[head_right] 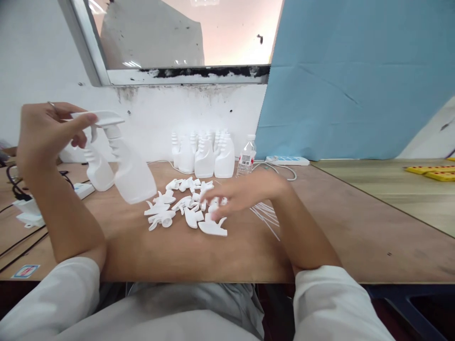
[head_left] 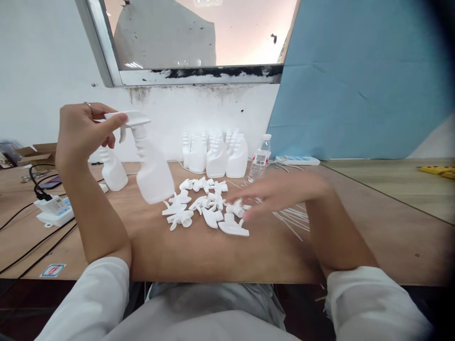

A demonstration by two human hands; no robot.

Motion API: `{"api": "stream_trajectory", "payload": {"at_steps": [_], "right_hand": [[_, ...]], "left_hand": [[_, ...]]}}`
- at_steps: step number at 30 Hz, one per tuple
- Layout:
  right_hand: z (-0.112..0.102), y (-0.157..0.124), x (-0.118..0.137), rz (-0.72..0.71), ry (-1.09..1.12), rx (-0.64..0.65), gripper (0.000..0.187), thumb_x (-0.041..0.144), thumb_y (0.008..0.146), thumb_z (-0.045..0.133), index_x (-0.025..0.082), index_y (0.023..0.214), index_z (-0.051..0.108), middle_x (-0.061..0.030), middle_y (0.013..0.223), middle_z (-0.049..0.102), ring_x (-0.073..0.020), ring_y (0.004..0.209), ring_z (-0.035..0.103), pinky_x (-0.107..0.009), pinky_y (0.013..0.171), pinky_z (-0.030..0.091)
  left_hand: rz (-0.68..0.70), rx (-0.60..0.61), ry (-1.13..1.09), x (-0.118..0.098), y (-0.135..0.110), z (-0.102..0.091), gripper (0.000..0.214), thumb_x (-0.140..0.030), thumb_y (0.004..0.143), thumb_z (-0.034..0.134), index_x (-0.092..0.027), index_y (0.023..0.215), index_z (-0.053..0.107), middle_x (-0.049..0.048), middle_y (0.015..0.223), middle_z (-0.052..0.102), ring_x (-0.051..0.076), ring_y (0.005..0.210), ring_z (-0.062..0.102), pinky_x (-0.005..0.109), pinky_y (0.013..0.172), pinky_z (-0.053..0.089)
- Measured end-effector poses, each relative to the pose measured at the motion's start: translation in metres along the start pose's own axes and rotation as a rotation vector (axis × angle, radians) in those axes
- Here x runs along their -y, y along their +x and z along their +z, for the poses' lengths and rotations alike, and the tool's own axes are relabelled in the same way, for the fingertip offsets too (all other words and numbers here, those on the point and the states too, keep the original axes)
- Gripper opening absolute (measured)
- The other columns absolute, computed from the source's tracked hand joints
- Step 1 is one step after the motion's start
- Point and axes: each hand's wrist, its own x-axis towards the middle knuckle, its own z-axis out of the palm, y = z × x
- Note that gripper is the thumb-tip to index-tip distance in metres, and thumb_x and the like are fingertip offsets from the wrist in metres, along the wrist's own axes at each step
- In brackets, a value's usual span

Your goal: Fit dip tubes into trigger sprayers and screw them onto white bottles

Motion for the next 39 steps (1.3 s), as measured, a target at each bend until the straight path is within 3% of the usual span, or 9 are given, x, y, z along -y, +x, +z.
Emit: {"api": "stream_trajectory", "payload": {"at_steps": [3, 7, 12, 15, 19, 24, 32, 36, 39], "right_hand": [[-0.008, -0.02, -0.002, 0.178, -0.172, 0.12, 0.05, 0.053, 0.076, 0.07, 0.025, 0.118, 0.071, -0.0047, 0.099, 0.075, -0.0232, 0.084, 0.07, -0.03, 0.073, 0.049], [-0.015, -0.035, 0.007, 0.066, -0.244, 0.062, 0.06, 0.055, 0.087, 0.057, 0.028, 0.14, 0.054, -0.0039, 0.13, 0.065, -0.025, 0.109, 0.064, -0.03, 0.087, 0.048], [-0.012, -0.044, 0.014, 0.125, -0.244, 0.129, 0.058, 0.055, 0.084, 0.061, 0.027, 0.135, 0.059, -0.0039, 0.121, 0.07, -0.0233, 0.097, 0.069, -0.028, 0.078, 0.052], [-0.008, -0.046, 0.015, 0.11, -0.237, 0.102, 0.055, 0.055, 0.086, 0.059, 0.027, 0.134, 0.061, -0.0037, 0.117, 0.072, -0.0223, 0.093, 0.07, -0.027, 0.074, 0.052], [-0.007, -0.045, 0.014, 0.063, -0.238, 0.078, 0.053, 0.056, 0.086, 0.06, 0.028, 0.13, 0.064, -0.0032, 0.114, 0.073, -0.0212, 0.091, 0.07, -0.026, 0.072, 0.053], [-0.008, -0.043, 0.01, 0.053, -0.257, 0.065, 0.05, 0.054, 0.087, 0.059, 0.029, 0.13, 0.063, -0.0023, 0.116, 0.072, -0.021, 0.09, 0.071, -0.026, 0.073, 0.053], [-0.01, -0.042, 0.005, 0.032, -0.225, 0.052, 0.049, 0.052, 0.086, 0.06, 0.029, 0.129, 0.064, -0.0016, 0.112, 0.073, -0.0209, 0.087, 0.07, -0.027, 0.071, 0.052], [-0.01, -0.043, 0.006, 0.081, -0.249, 0.063, 0.052, 0.054, 0.086, 0.059, 0.03, 0.133, 0.061, -0.0018, 0.114, 0.073, -0.0221, 0.091, 0.07, -0.028, 0.073, 0.052], [-0.013, -0.041, 0.007, 0.139, -0.261, 0.089, 0.057, 0.057, 0.085, 0.058, 0.03, 0.136, 0.058, -0.0027, 0.117, 0.072, -0.0238, 0.097, 0.069, -0.029, 0.079, 0.052]], "left_hand": [[-0.135, -0.05, 0.056, 0.025, 0.013, 0.008, 0.029, -0.037, 0.072, 0.078, -0.012, 0.085, 0.072, -0.0034, 0.047, 0.058, 0.009, 0.04, 0.051, 0.022, 0.04, 0.04], [-0.343, -0.07, 0.102, 0.063, 0.029, 0.02, 0.03, -0.03, 0.069, 0.077, -0.007, 0.087, 0.069, -0.0007, 0.052, 0.058, 0.015, 0.047, 0.06, 0.025, 0.047, 0.05], [-0.544, -0.173, 0.103, 0.102, 0.033, 0.03, 0.023, -0.022, 0.07, 0.073, -0.007, 0.086, 0.064, -0.0015, 0.057, 0.057, 0.017, 0.052, 0.064, 0.027, 0.051, 0.053], [-0.575, -0.222, 0.187, 0.115, 0.033, 0.031, 0.016, -0.021, 0.072, 0.07, -0.01, 0.081, 0.062, -0.0024, 0.057, 0.055, 0.015, 0.05, 0.061, 0.025, 0.05, 0.05], [-0.551, -0.237, 0.404, 0.118, 0.034, 0.028, 0.013, -0.023, 0.074, 0.067, -0.012, 0.075, 0.061, -0.0049, 0.048, 0.049, 0.013, 0.047, 0.055, 0.019, 0.047, 0.041], [-0.517, -0.271, 0.479, 0.117, 0.032, 0.03, 0.016, -0.024, 0.076, 0.068, -0.011, 0.071, 0.059, -0.0069, 0.047, 0.043, 0.011, 0.049, 0.051, 0.018, 0.05, 0.038], [-0.483, -0.273, 0.558, 0.132, 0.036, 0.038, 0.036, -0.036, 0.081, 0.068, -0.005, 0.1, 0.068, -0.0054, 0.05, 0.046, 0.014, 0.06, 0.055, 0.022, 0.065, 0.044], [-0.479, -0.373, 0.515, 0.121, 0.036, 0.035, 0.051, -0.023, 0.077, 0.069, -0.005, 0.124, 0.06, 0.0081, 0.091, 0.069, 0.013, 0.06, 0.054, 0.026, 0.067, 0.047], [-0.326, -0.443, 0.54, 0.107, 0.036, 0.031, 0.041, -0.021, 0.081, 0.062, -0.005, 0.119, 0.062, 0.0132, 0.11, 0.068, 0.018, 0.078, 0.061, 0.032, 0.078, 0.05]]}}
